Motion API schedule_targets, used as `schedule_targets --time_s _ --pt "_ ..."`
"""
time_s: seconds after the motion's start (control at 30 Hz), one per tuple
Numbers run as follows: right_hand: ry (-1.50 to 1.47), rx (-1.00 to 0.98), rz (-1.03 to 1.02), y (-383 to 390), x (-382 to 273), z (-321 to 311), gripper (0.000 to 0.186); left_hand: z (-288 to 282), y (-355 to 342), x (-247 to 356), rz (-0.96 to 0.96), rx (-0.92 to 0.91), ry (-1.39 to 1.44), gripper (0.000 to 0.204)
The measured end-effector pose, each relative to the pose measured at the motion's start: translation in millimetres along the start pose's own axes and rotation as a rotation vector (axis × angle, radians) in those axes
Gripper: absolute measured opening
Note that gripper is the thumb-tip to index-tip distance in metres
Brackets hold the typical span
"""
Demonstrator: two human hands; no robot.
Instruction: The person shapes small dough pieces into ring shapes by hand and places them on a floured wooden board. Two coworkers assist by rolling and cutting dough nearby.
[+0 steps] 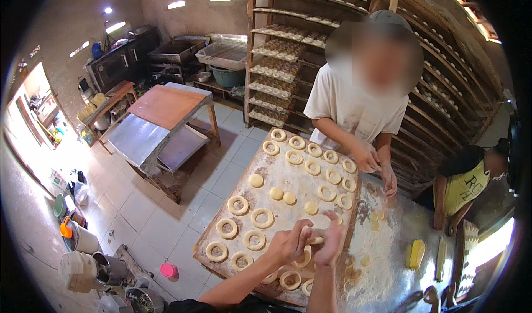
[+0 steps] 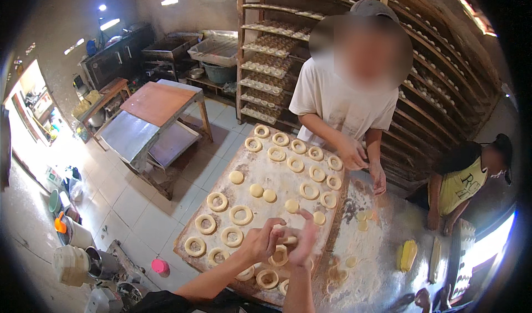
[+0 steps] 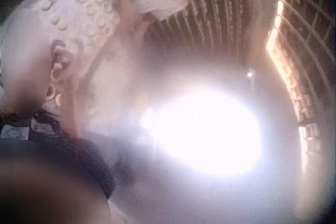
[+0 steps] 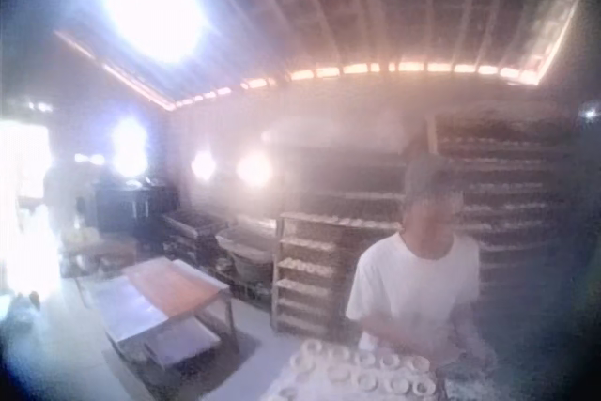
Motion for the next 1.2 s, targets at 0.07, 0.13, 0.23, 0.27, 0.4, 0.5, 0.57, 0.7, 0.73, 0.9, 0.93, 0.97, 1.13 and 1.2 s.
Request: schedule_targets --time_s 0.07,0.13,0.23,0.27,0.4,0.5,0.57,0.7,0.73,0.9,0.93,0.97,1.13,1.2 --pt "0.011 -0.131 -0.041 -3 -3 17 0.089 -8 -5 -5 0.014 0.031 -0.017 0.028" --pt "0.056 -0.196 -0.083 -5 -5 26 0.084 -12 -10 -11 -0.009 0.006 -0.004 0.026" --pt "0.060 -0.077 -0.061 -15 4 15 0.084 -15 -17 -18 -0.068 -0.034 0.080 0.023" --pt "0.048 -0.075 -0.063 -18 7 15 0.084 -13 -21 -21 -0.098 -0.059 0.118 0.026" --pt "0.277 -0.005 0.068 -44 30 10 0.073 -5 -46 -47 -0.318 -0.135 0.059 0.035" --pt "0.837 0.276 0.077 -55 19 -9 0.079 -21 -68 -62 -0.292 -0.060 -0.421 0.045" --pt "1.216 0.330 0.148 -54 11 -10 0.085 -34 -74 -71 -0.229 -0.026 -0.633 0.054" --pt "1.299 0.102 0.399 -41 31 1 0.083 -25 -52 -95 -0.215 -0.191 -0.693 0.066" --pt "1.397 0.074 0.374 -40 29 5 0.083 -18 -45 -98 -0.195 -0.272 -0.733 0.069" --pt "1.517 -0.002 0.333 -42 42 13 0.095 -18 -36 -98 -0.218 -0.266 -0.715 0.078" --pt "1.525 0.015 0.342 -43 43 10 0.098 -19 -37 -95 -0.227 -0.254 -0.675 0.078" --pt "1.499 -0.043 0.280 -44 42 13 0.100 -19 -38 -93 -0.233 -0.273 -0.704 0.080" --pt "0.896 -0.091 0.207 -9 20 -21 0.105 -12 -39 -86 -0.259 -0.344 -0.718 0.085" --pt "0.793 0.079 0.173 22 -1 -69 0.088 -10 -39 -87 -0.275 -0.300 -0.739 0.083"
Point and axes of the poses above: each hand's wrist, its own y-axis away from the middle knuckle, its own z-axis out of the palm, x = y × z, the point moved 9 cm from there along -y, towards the middle knuckle, and after that the axes turned 1 degree about -y, right-handed, at the moved point
